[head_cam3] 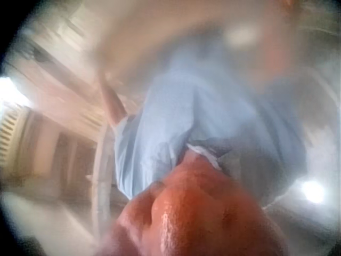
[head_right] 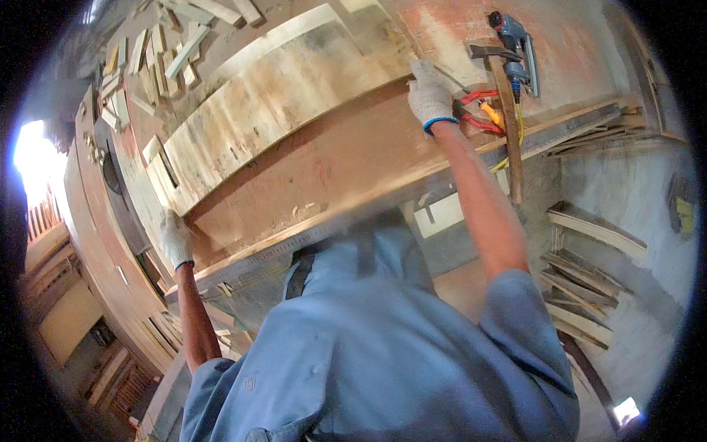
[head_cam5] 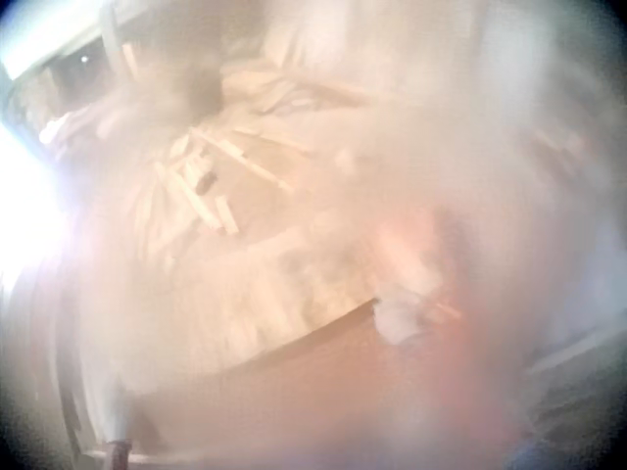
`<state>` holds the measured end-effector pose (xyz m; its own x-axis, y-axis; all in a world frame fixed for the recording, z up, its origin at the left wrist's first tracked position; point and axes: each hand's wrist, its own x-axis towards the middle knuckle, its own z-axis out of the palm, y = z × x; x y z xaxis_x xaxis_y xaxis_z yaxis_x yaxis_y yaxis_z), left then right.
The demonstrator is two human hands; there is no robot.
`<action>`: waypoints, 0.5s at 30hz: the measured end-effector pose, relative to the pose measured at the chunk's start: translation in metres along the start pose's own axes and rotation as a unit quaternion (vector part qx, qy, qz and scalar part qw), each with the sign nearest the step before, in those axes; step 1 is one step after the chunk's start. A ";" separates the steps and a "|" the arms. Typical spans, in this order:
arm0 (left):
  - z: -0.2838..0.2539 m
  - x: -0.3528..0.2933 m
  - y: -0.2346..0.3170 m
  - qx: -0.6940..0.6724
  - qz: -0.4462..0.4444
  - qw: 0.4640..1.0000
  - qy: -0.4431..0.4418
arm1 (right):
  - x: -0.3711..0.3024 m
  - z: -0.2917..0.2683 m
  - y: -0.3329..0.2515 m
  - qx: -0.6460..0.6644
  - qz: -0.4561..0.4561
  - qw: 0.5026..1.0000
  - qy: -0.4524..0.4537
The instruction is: The person assembles a wooden structure by positioning and fastening pieces together using a nail gun and a hammer. They repeatedly adjust the wood pieces, drive nails, and use a hammer to secure joints on a workbench in a cluttered workshop.
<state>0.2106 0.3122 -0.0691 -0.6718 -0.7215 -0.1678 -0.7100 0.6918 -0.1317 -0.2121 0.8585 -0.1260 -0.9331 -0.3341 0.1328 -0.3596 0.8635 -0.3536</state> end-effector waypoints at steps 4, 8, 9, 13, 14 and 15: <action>-0.034 -0.001 0.102 0.022 0.203 0.968 0.145 | 0.001 -0.002 -0.004 -0.008 -0.019 1.000 0.013; -0.068 0.004 0.288 -0.124 0.390 0.901 0.144 | -0.005 -0.003 -0.009 -0.024 -0.016 0.999 0.024; -0.079 0.004 0.325 -0.139 0.431 0.880 0.141 | -0.005 0.000 -0.010 -0.025 -0.013 0.999 0.025; -0.087 0.015 0.417 -0.117 0.519 0.841 0.095 | -0.007 -0.004 -0.016 0.003 -0.016 0.999 0.033; -0.082 0.020 0.425 -0.121 0.530 0.835 0.080 | -0.006 -0.009 -0.018 0.015 -0.012 0.999 0.029; -0.073 0.024 0.430 -0.123 0.542 0.829 0.064 | -0.006 -0.014 -0.022 0.029 -0.007 0.999 0.024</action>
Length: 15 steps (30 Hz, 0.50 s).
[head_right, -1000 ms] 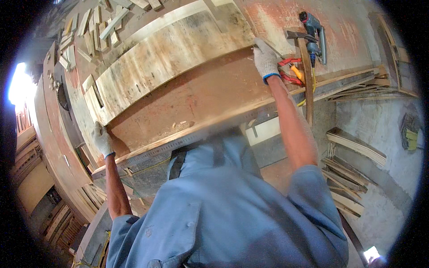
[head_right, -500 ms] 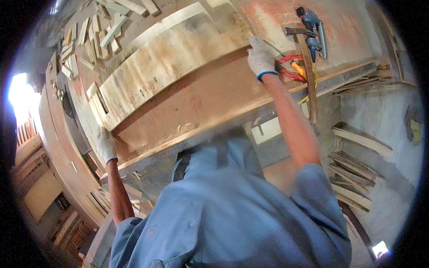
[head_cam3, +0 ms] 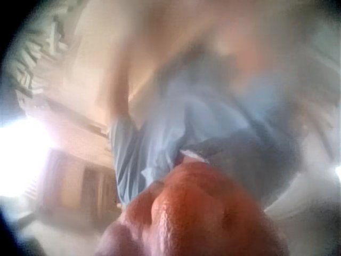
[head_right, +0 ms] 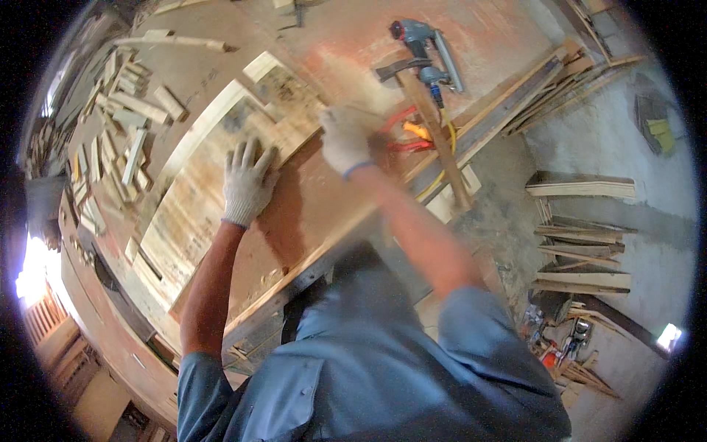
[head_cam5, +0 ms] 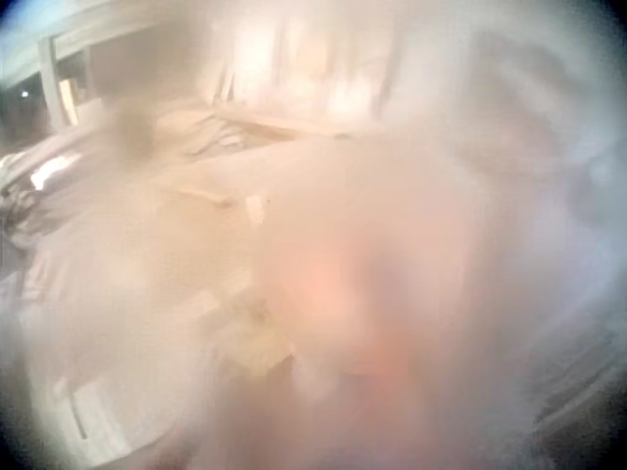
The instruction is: The person assembles a wooden structure by positioning and fastening pieces together using a nail gun and a hammer. They repeatedly adjust the wood pieces, drive nails, and use a hammer to secure joints on a workbench in a cluttered workshop.
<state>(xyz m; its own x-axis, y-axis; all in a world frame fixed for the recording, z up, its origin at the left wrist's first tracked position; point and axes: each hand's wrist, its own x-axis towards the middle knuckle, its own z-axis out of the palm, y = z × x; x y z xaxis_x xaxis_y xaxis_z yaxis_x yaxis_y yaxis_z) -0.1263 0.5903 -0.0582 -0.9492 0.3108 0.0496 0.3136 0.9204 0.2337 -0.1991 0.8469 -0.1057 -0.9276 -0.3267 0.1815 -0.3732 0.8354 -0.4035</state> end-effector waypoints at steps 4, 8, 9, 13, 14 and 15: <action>0.014 0.000 0.005 0.008 -0.005 1.000 0.030 | 0.002 -0.028 0.008 0.110 0.043 0.991 -0.057; 0.012 -0.005 0.000 0.020 -0.030 0.999 0.008 | 0.063 -0.117 0.062 0.067 0.207 0.976 0.024; 0.010 -0.004 0.002 0.014 -0.025 1.000 0.011 | 0.070 -0.134 0.091 0.023 0.193 0.974 0.113; 0.010 0.003 0.004 0.012 -0.018 1.000 0.006 | 0.129 -0.142 0.218 -0.064 0.307 0.949 -0.038; 0.006 0.008 0.005 0.012 -0.015 1.000 0.001 | 0.141 -0.131 0.251 -0.077 0.315 0.941 -0.092; 0.002 0.011 0.004 0.012 -0.013 1.000 -0.020 | 0.149 -0.118 0.270 -0.088 0.318 0.933 -0.147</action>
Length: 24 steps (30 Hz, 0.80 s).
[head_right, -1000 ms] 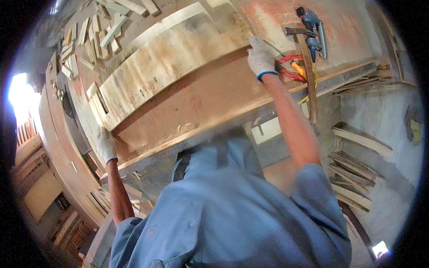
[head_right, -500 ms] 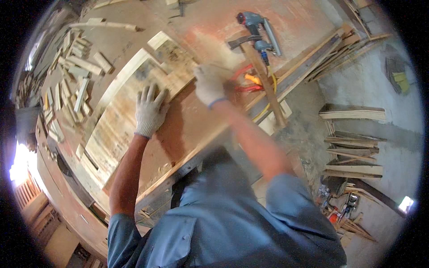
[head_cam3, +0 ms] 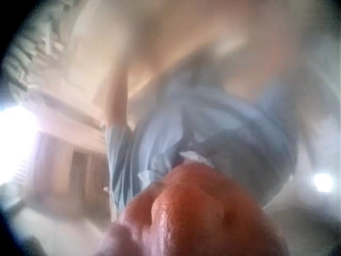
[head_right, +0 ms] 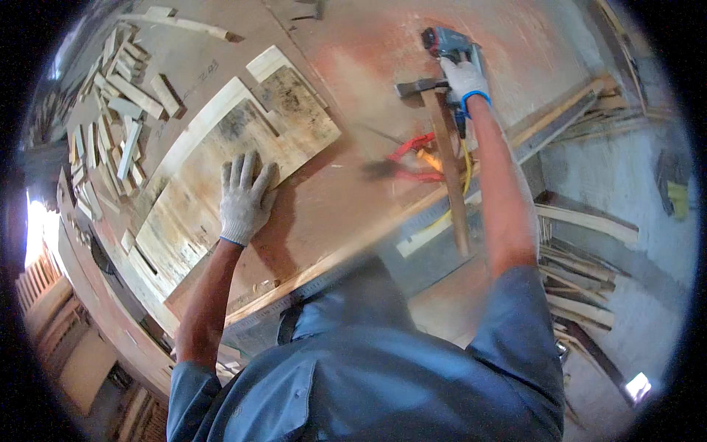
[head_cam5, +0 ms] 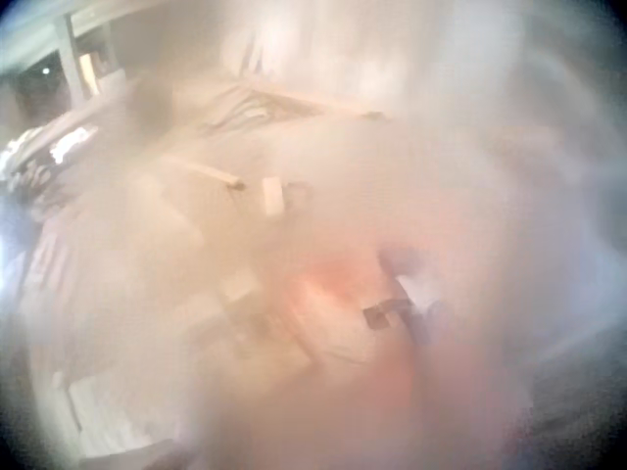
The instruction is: The person assembles a wooden structure by positioning and fastening pieces together using a nail gun and a hammer. They repeatedly adjust the wood pieces, drive nails, and use a hammer to secure joints on a workbench in a cluttered workshop.
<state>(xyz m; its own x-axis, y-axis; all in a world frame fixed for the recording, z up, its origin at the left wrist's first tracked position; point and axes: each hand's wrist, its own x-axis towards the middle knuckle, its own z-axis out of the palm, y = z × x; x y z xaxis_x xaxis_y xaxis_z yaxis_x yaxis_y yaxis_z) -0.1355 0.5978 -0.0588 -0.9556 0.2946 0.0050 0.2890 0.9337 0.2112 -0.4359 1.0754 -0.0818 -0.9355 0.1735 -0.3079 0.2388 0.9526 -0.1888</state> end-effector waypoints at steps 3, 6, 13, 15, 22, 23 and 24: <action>-0.004 -0.004 -0.001 -0.017 -0.022 1.000 0.000 | 0.018 0.011 -0.020 0.085 -0.024 0.996 -0.004; -0.002 0.003 0.000 -0.018 -0.010 1.000 0.016 | 0.063 0.028 0.049 0.104 -0.039 0.993 -0.049; 0.001 -0.006 -0.003 -0.017 -0.022 0.999 0.019 | -0.020 -0.087 0.008 0.088 -0.040 0.994 -0.050; 0.001 -0.006 -0.004 -0.016 -0.016 0.999 0.033 | -0.035 -0.116 0.027 0.201 -0.039 0.975 -0.086; 0.007 -0.015 -0.007 -0.014 -0.021 0.998 0.049 | -0.196 -0.153 -0.049 0.286 -0.102 0.938 -0.164; 0.006 -0.014 -0.008 -0.014 -0.020 0.999 0.048 | -0.213 -0.143 -0.066 0.329 -0.086 0.921 -0.189; 0.004 -0.016 -0.009 -0.017 -0.020 0.999 0.046 | -0.225 -0.141 -0.086 0.300 -0.067 0.921 -0.241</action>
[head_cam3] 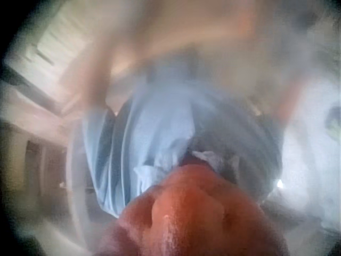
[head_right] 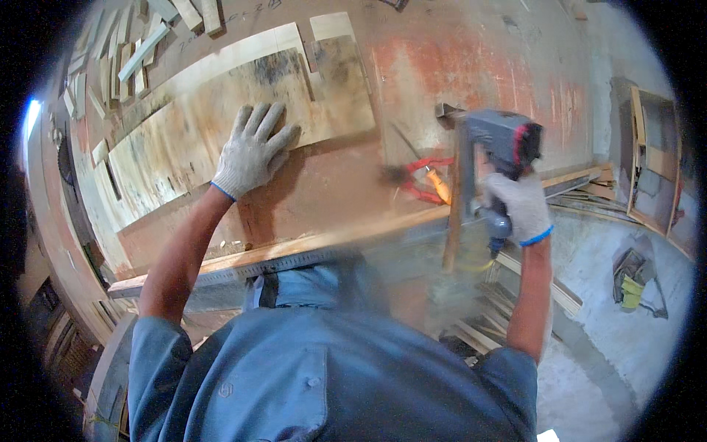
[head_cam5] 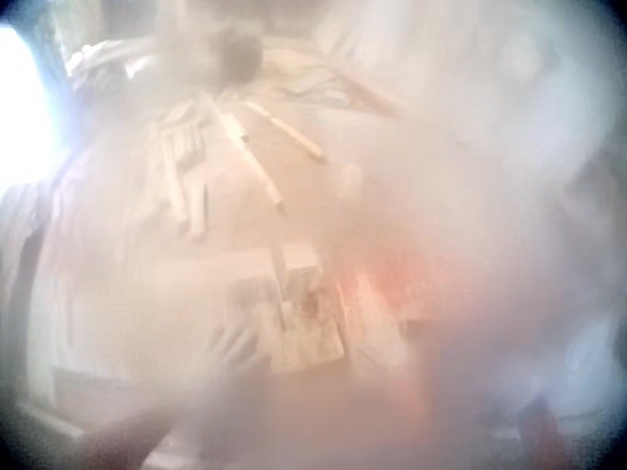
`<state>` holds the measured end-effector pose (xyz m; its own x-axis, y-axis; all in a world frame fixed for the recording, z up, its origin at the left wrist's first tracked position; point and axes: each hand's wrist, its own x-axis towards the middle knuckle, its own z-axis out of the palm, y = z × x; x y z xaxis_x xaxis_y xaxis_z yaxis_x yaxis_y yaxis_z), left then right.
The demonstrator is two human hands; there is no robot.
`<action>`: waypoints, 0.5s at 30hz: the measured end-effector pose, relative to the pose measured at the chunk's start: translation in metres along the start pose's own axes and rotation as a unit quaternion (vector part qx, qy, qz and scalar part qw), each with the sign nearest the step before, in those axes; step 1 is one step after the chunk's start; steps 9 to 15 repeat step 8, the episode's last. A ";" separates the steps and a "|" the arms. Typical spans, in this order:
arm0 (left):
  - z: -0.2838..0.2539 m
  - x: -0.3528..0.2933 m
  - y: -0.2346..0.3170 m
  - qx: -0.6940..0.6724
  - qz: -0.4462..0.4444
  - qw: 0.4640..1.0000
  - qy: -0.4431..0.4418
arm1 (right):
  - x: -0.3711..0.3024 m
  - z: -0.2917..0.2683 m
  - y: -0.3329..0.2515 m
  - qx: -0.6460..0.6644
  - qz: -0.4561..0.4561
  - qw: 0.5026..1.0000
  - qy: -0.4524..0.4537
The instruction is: The person assembles a wooden structure by positioning and fastening pieces together using a nail gun and a hammer. They repeatedly adjust the wood pieces, drive nails, and use a hammer to secure joints on a workbench in a cluttered workshop.
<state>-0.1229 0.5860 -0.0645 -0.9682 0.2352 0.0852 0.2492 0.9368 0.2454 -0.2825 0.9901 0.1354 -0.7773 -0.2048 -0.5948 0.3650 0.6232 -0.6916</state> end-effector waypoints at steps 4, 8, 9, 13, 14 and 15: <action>0.005 0.001 0.001 -0.013 0.009 0.998 0.061 | 0.008 0.044 0.012 0.010 0.042 0.995 -0.087; 0.005 -0.004 -0.003 -0.023 0.000 0.999 0.024 | 0.016 0.075 -0.003 -0.036 0.063 0.988 -0.135; 0.005 -0.004 -0.003 -0.023 0.000 0.999 0.024 | 0.016 0.075 -0.003 -0.036 0.063 0.988 -0.135; 0.005 -0.004 -0.003 -0.023 0.000 0.999 0.024 | 0.016 0.075 -0.003 -0.036 0.063 0.988 -0.135; 0.005 -0.004 -0.003 -0.023 0.000 0.999 0.024 | 0.016 0.075 -0.003 -0.036 0.063 0.988 -0.135; 0.005 -0.004 -0.003 -0.023 0.000 0.999 0.024 | 0.016 0.075 -0.003 -0.036 0.063 0.988 -0.135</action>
